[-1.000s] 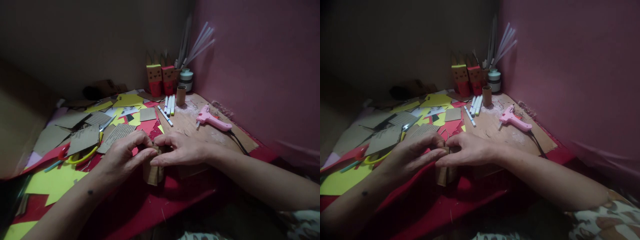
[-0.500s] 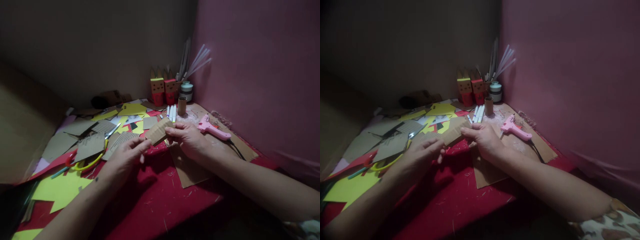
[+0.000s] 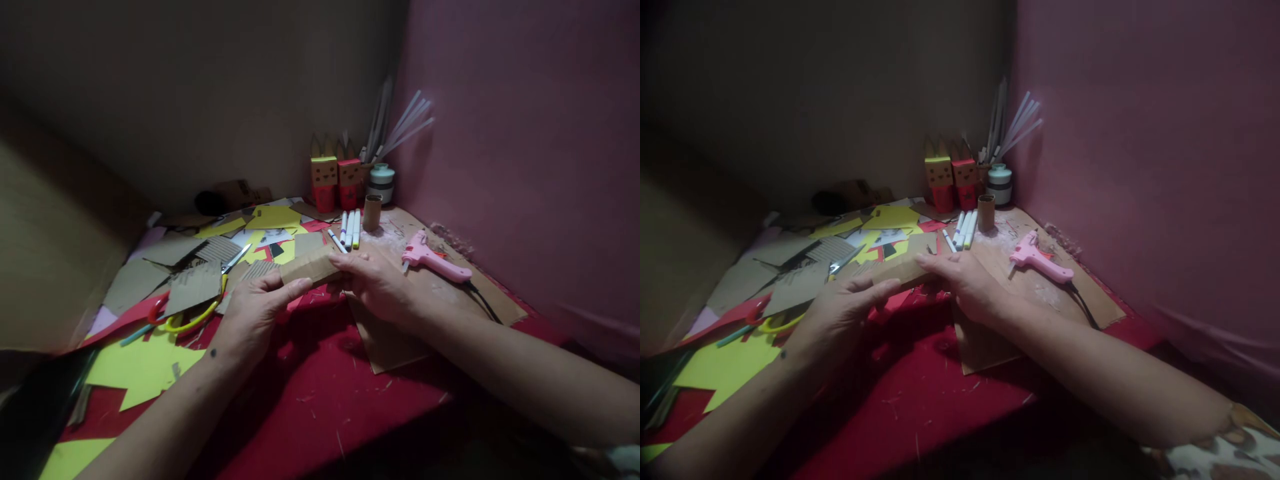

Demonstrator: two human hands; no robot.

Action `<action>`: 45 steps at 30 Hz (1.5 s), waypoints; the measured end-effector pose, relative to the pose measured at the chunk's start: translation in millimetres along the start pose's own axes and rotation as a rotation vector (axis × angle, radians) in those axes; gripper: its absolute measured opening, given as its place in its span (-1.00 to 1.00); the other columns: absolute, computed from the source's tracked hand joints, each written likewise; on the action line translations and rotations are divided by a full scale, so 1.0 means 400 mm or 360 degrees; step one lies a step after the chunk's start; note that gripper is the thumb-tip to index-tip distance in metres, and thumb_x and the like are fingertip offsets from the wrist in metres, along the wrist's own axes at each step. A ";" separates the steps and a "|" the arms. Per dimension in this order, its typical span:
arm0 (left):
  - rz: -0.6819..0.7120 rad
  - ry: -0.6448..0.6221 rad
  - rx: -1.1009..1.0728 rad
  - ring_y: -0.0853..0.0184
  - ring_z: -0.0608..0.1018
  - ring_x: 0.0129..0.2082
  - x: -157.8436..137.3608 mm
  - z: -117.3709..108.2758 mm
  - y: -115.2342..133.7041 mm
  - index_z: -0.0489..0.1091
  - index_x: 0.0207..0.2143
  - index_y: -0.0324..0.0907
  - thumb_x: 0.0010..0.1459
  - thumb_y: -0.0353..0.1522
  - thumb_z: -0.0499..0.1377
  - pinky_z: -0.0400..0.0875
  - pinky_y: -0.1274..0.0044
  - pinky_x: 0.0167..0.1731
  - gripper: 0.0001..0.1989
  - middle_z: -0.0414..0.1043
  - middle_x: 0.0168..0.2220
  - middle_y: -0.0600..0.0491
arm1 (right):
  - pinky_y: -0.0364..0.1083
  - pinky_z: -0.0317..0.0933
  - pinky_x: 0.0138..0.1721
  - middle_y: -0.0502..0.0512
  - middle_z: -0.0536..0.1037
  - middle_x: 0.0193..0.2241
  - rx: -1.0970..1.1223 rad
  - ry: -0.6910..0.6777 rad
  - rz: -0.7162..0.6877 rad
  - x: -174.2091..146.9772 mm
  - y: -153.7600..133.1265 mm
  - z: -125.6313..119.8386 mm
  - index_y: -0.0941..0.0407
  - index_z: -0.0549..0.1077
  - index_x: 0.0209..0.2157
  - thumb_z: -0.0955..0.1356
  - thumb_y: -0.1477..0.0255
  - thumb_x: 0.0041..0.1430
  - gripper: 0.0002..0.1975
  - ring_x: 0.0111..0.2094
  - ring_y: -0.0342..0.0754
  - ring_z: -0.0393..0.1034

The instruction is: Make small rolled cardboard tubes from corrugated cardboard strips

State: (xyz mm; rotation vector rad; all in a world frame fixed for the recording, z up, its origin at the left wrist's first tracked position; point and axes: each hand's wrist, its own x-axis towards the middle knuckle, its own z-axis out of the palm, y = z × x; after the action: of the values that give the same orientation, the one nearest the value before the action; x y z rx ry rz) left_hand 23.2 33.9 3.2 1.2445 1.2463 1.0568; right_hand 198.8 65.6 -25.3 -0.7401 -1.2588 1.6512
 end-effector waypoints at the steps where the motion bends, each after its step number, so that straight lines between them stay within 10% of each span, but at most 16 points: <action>1: -0.0005 -0.0013 0.0004 0.22 0.57 -0.32 0.000 0.001 0.001 0.58 -0.29 -0.14 -0.07 -0.24 0.32 0.44 0.48 -0.31 -0.74 0.60 -0.35 0.01 | -0.13 0.11 -0.47 0.05 0.43 -0.61 -0.0028 0.0000 0.0011 0.001 -0.001 0.000 0.18 0.47 -0.55 0.39 0.23 0.06 -0.70 -0.56 -0.16 0.25; 21: -0.0074 -0.0144 0.0159 0.34 0.47 -0.57 0.002 -0.004 -0.016 0.51 -0.44 -0.17 0.05 -0.19 0.23 0.28 0.55 -0.60 -0.77 0.40 -0.66 0.11 | -0.18 0.08 -0.63 0.00 0.46 -0.64 -0.0001 0.0073 0.0344 0.021 0.001 0.004 0.21 0.53 -0.46 0.51 0.47 -0.20 -0.82 -0.68 -0.22 0.23; 28: 0.0129 -0.0133 0.0032 0.23 0.53 -0.23 0.006 0.006 -0.014 0.48 -0.21 -0.18 -0.07 -0.31 0.33 0.40 0.46 -0.25 -0.68 0.53 -0.24 0.01 | -0.12 0.26 -0.38 0.03 0.54 -0.52 0.0237 0.0090 0.0102 0.016 0.008 0.027 0.19 0.54 -0.37 0.47 0.49 -0.13 -0.81 -0.49 -0.14 0.39; 45: 0.0780 0.0166 0.0622 0.39 0.36 -0.46 0.005 0.003 -0.039 0.48 -0.33 -0.17 -0.03 -0.33 0.30 0.27 0.54 -0.43 -0.83 0.31 -0.47 0.12 | -0.17 -0.05 -0.62 -0.11 0.30 -0.72 0.0261 0.0215 0.0148 0.009 0.023 0.001 0.17 0.44 -0.51 0.47 0.45 -0.24 -0.81 -0.69 -0.24 0.07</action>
State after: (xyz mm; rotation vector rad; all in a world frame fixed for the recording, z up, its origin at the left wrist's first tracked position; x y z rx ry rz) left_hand 23.4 34.6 -12.7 1.8822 1.2992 1.2728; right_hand 194.3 68.3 -33.9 -0.8045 -0.9946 1.7260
